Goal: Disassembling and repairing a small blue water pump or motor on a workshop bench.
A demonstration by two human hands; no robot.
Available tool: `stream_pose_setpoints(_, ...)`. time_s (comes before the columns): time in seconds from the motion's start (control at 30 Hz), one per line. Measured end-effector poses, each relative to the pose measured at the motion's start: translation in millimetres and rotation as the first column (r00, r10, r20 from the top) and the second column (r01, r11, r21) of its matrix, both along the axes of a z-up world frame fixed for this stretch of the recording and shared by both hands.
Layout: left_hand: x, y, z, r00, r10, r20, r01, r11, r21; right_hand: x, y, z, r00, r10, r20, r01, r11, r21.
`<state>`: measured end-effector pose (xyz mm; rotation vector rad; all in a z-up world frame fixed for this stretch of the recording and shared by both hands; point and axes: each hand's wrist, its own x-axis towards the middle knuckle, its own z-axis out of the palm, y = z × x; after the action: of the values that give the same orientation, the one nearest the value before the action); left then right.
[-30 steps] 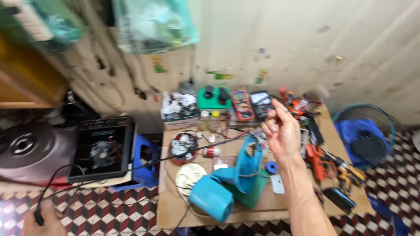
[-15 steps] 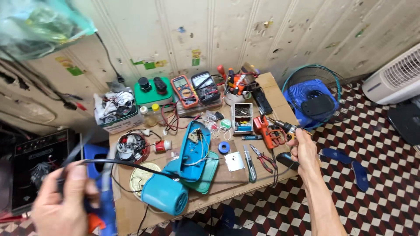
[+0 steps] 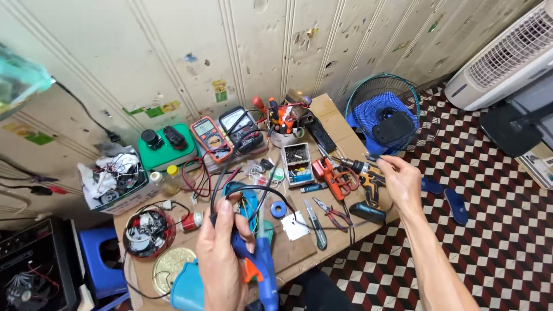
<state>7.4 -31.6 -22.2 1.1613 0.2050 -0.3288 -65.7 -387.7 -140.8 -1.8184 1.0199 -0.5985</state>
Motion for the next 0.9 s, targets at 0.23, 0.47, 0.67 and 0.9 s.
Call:
stream_pose_setpoints(0.23, 9, -83, -73, 0.988, 0.116, -0.104, -0.134, 0.973, -0.186, 124, -111, -127, 0.968, 0.167, -0.189, -0.195, 0.970, -0.142)
stream_pose_setpoints(0.47, 43, -151, -126, 0.944, 0.314, -0.101, -0.326, 0.933, -0.149, 216, -149, -208, 0.881, 0.302, -0.365, -0.389, 0.901, -0.194)
stream_pose_setpoints(0.67, 55, -161, -161, 0.878, 0.470, -0.090, -0.479, 0.869, -0.128, 243, -153, -238, 0.825, 0.347, -0.447, -0.442, 0.888, -0.125)
stream_pose_setpoints(0.9, 50, -154, -187, 0.883, 0.462, -0.087, -0.469, 0.874, -0.129, 226, -183, -268, 0.909, 0.336, -0.245, -0.296, 0.936, 0.189)
